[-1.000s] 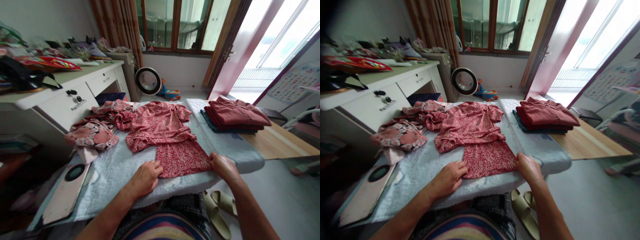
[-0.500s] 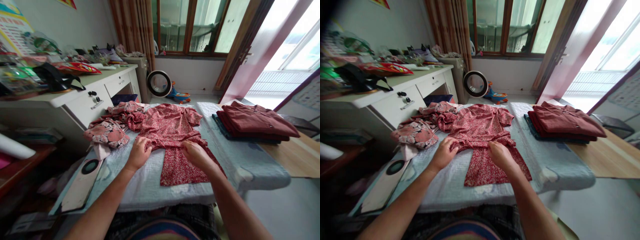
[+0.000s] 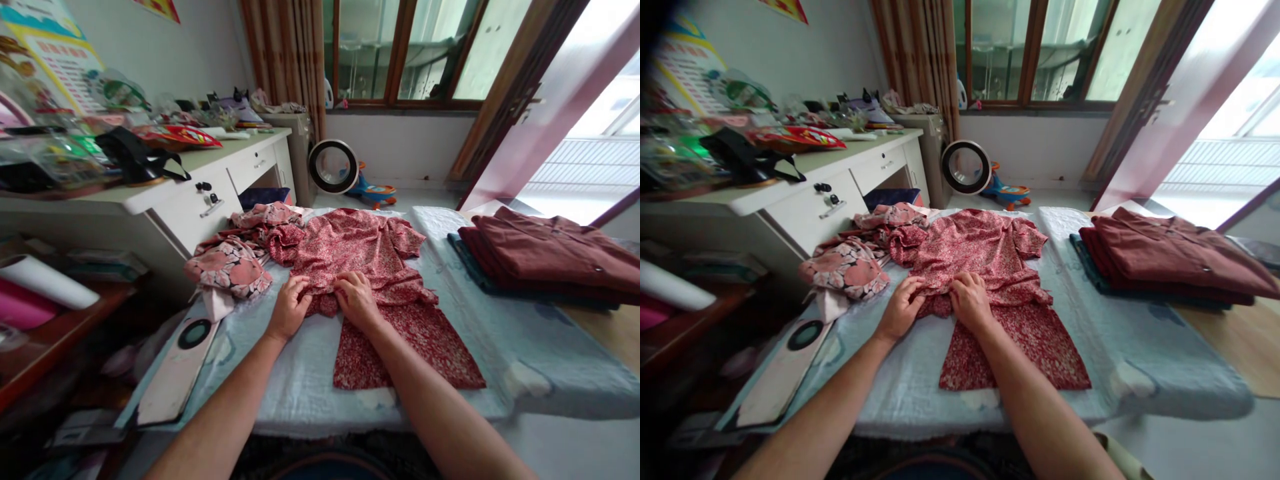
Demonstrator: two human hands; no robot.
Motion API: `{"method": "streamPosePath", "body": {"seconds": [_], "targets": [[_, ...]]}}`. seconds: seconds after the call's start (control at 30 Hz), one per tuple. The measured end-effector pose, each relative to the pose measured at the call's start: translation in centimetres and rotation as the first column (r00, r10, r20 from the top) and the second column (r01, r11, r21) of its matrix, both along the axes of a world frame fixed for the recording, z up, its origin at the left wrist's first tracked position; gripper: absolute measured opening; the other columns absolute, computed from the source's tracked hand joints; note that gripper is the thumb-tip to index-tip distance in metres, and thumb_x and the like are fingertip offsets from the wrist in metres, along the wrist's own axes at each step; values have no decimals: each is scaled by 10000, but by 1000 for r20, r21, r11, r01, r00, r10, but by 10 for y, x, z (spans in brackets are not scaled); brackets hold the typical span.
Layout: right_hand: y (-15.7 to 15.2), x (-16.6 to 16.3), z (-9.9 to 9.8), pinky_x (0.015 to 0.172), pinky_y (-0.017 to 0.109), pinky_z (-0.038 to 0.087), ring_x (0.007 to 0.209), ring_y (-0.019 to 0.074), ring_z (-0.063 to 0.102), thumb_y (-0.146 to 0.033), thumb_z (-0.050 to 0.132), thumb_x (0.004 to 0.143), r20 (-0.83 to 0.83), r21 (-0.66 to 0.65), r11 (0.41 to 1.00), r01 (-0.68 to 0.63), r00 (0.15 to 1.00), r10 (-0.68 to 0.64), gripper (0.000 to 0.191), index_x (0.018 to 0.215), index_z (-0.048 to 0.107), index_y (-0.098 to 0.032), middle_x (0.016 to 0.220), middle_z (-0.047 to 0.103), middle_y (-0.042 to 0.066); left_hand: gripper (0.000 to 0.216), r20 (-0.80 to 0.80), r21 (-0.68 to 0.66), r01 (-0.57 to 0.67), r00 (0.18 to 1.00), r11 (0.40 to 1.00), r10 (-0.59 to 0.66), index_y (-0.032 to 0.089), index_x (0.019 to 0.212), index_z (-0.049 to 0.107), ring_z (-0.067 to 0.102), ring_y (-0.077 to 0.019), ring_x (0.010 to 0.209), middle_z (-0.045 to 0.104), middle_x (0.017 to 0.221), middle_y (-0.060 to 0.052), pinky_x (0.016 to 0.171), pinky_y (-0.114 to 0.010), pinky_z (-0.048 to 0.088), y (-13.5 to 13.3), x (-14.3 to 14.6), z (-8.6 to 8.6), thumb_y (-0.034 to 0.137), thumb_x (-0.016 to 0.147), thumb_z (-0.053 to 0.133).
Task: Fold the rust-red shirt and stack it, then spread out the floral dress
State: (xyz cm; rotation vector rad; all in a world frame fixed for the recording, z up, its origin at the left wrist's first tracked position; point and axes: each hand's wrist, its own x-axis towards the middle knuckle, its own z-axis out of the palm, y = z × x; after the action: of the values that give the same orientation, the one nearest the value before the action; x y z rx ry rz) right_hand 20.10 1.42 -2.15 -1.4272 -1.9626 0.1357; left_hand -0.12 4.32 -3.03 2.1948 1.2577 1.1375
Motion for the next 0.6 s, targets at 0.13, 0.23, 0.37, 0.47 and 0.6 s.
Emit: {"method": "streamPosePath", "body": {"seconds": [0.13,0.23,0.37,0.47,0.6], "targets": [[-2,6,6,971,366,400,1044,226,516,-180,513,884,-121,27,999,41,992,-37,145,867,652,-218,1053,644,69,177,129,-27,85,988,996,-81,200,1016,607,563,-211,1154,615,1175,-72,1068,-379,416,-6,2,11,286,914,490],[-4,4,11,960,353,408,1024,217,535,-129,485,814,-232,49,998,49,972,-36,151,829,610,-211,1028,646,73,162,135,-46,102,986,994,-95,196,985,600,583,-212,1101,629,1114,-68,1025,-362,442,-11,3,19,278,885,502],[-8,0,10,860,297,437,905,186,578,-151,436,781,-434,4,1000,2,901,0,144,815,560,-215,935,652,42,259,156,-121,151,979,981,-132,181,1045,600,594,-218,1042,635,1075,-65,970,-350,468,-15,-3,22,243,810,511],[-9,0,7,662,241,401,657,143,510,-210,431,817,-527,-93,996,5,848,-54,120,815,551,-218,682,547,-33,388,211,-264,198,967,944,-144,167,1138,597,616,-207,977,659,1062,-58,925,-347,490,-12,-10,18,198,789,430],[-8,2,5,603,225,344,607,123,444,-264,446,838,-557,-80,997,6,829,-50,137,822,570,-208,638,486,-50,533,146,-353,156,983,923,-110,143,1272,563,613,-223,1079,661,1192,-76,990,-340,458,-5,-14,9,194,746,497]]}}
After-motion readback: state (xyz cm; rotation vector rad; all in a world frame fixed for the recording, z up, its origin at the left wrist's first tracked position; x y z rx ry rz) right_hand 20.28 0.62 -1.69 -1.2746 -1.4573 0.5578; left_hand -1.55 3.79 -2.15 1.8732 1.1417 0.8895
